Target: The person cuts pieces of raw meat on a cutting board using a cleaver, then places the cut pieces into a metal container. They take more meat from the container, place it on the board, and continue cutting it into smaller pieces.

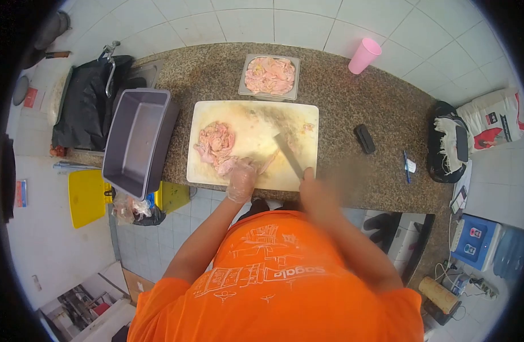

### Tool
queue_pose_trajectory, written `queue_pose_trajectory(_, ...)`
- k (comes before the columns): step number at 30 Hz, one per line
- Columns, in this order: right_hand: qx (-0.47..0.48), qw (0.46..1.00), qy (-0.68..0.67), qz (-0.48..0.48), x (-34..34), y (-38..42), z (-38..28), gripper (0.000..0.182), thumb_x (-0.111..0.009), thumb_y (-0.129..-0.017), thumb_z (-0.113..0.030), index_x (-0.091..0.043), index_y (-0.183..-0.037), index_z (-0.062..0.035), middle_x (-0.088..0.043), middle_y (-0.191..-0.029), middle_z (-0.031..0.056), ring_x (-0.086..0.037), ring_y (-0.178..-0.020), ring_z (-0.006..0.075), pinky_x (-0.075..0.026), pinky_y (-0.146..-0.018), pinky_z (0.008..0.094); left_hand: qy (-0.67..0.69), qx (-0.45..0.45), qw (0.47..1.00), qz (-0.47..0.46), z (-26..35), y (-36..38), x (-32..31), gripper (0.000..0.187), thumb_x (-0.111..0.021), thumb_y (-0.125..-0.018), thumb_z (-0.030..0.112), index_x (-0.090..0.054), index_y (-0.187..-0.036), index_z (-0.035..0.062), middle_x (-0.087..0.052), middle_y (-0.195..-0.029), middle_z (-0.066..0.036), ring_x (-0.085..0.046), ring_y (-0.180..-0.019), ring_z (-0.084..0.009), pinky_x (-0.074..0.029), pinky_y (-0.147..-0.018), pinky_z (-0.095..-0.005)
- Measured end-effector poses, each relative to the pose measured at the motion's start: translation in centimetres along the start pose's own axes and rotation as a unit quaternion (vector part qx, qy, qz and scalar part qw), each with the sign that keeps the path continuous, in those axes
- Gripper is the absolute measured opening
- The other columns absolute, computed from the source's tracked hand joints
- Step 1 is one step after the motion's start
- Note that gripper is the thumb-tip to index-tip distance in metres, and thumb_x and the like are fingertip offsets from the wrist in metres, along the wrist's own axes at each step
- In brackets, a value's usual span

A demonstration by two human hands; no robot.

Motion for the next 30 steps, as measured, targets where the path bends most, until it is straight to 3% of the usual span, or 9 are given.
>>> queue_pose_trajectory(3,0.007,0.996,0.053,-0.067,-2.8,-0.8,-0.6,0.026,-0.039,-0.110,-0.021,-0.047,-0.121,0.0008,-0.072,-0.092,0.0286,-0.072,-0.091,0.0474,-0.053,-0.086,0.0589,-0.010,-0.067,0.998,0.011,1.5,0.5,0.3,0.026,-0.062,-0.089,0.005,-0.072,-0.113,0.0078,-0.066,-0.099,-0.014,-0.068,-0.089,-0.0331,-0.056,-0.074,-0.0446)
queue_pose_trajectory(5,0.073,0.996,-0.034,0.024,-2.9,-4.0,-1.9,0.019,-0.050,-0.106,-0.018,-0.044,-0.114,-0.0029,-0.068,-0.082,0.0344,-0.069,-0.081,0.0550,-0.053,-0.071,0.0654,0.023,-0.110,0.994,-0.014,2.9,0.2,1.8,0.034,-0.063,-0.088,0.006,-0.070,-0.121,0.0089,-0.063,-0.098,-0.014,-0.067,-0.088,-0.0325,-0.055,-0.071,-0.0441)
queue_pose_trajectory(7,0.091,0.996,0.011,0.021,-2.6,-7.2,-5.9,0.023,-0.042,-0.106,-0.015,-0.047,-0.121,0.0015,-0.071,-0.093,0.0303,-0.071,-0.092,0.0514,-0.054,-0.085,0.0609,0.038,-0.128,0.991,-0.024,2.7,0.3,1.2,0.035,-0.063,-0.088,0.006,-0.071,-0.122,0.0091,-0.062,-0.095,-0.015,-0.066,-0.086,-0.0322,-0.055,-0.071,-0.0448)
queue_pose_trajectory(12,0.207,0.970,-0.007,0.129,-1.8,-8.7,-8.0,0.022,-0.046,-0.103,-0.012,-0.047,-0.120,0.0013,-0.072,-0.091,0.0291,-0.071,-0.088,0.0504,-0.055,-0.078,0.0608,-0.024,-0.100,0.992,-0.073,2.0,0.0,0.4,0.029,-0.063,-0.088,0.005,-0.072,-0.115,0.0083,-0.062,-0.092,-0.016,-0.066,-0.085,-0.0341,-0.054,-0.071,-0.0455)
queue_pose_trajectory(16,0.064,0.998,0.008,0.002,-1.9,-0.9,0.8,0.022,-0.053,-0.105,-0.019,-0.044,-0.115,-0.0017,-0.068,-0.083,0.0343,-0.069,-0.082,0.0542,-0.053,-0.071,0.0652,-0.024,-0.007,0.999,-0.034,-0.4,1.5,0.6,0.022,-0.067,-0.087,0.006,-0.076,-0.107,0.0061,-0.069,-0.098,-0.018,-0.068,-0.087,-0.0371,-0.054,-0.074,-0.0466)
queue_pose_trajectory(20,0.074,0.993,0.085,-0.043,-1.6,2.6,1.0,0.025,-0.045,-0.110,-0.025,-0.048,-0.118,-0.0022,-0.069,-0.093,0.0268,-0.070,-0.089,0.0487,-0.053,-0.079,0.0584,0.052,0.068,0.995,0.059,-1.4,2.8,2.4,0.020,-0.071,-0.084,0.003,-0.076,-0.103,0.0049,-0.072,-0.098,-0.018,-0.068,-0.087,-0.0374,-0.054,-0.075,-0.0467)
queue_pose_trajectory(22,0.099,0.986,0.119,-0.059,-3.3,2.5,-0.4,0.024,-0.046,-0.110,-0.027,-0.048,-0.116,-0.0037,-0.070,-0.093,0.0262,-0.070,-0.088,0.0484,-0.053,-0.077,0.0579,0.067,0.026,0.994,0.085,-1.1,2.8,2.9,0.013,-0.071,-0.084,0.006,-0.074,-0.096,0.0060,-0.067,-0.089,-0.016,-0.066,-0.082,-0.0361,-0.053,-0.070,-0.0478)
queue_pose_trajectory(28,0.107,0.992,0.029,0.054,-1.7,1.7,-0.5,0.023,-0.055,-0.106,-0.019,-0.042,-0.113,-0.0017,-0.066,-0.073,0.0321,-0.067,-0.072,0.0548,-0.052,-0.066,0.0653,0.048,0.038,0.993,0.104,-0.4,3.4,2.7,0.008,-0.071,-0.084,0.009,-0.074,-0.091,0.0063,-0.065,-0.083,-0.014,-0.065,-0.079,-0.0348,-0.053,-0.068,-0.0473)
queue_pose_trajectory(30,0.106,0.991,0.074,0.023,-3.3,1.7,-0.6,0.023,-0.054,-0.106,-0.019,-0.043,-0.114,-0.0007,-0.067,-0.075,0.0320,-0.068,-0.073,0.0544,-0.052,-0.066,0.0650,0.042,0.027,0.992,0.112,-0.2,3.3,2.5,0.009,-0.071,-0.084,0.009,-0.074,-0.092,0.0065,-0.065,-0.083,-0.014,-0.066,-0.079,-0.0343,-0.053,-0.068,-0.0467)
Point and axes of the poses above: each hand's wrist, its own y-axis away from the middle knuckle, its own x-axis out of the back of the hand, z = x × y, the point moved 8 cm from there along -y, towards the middle knuckle
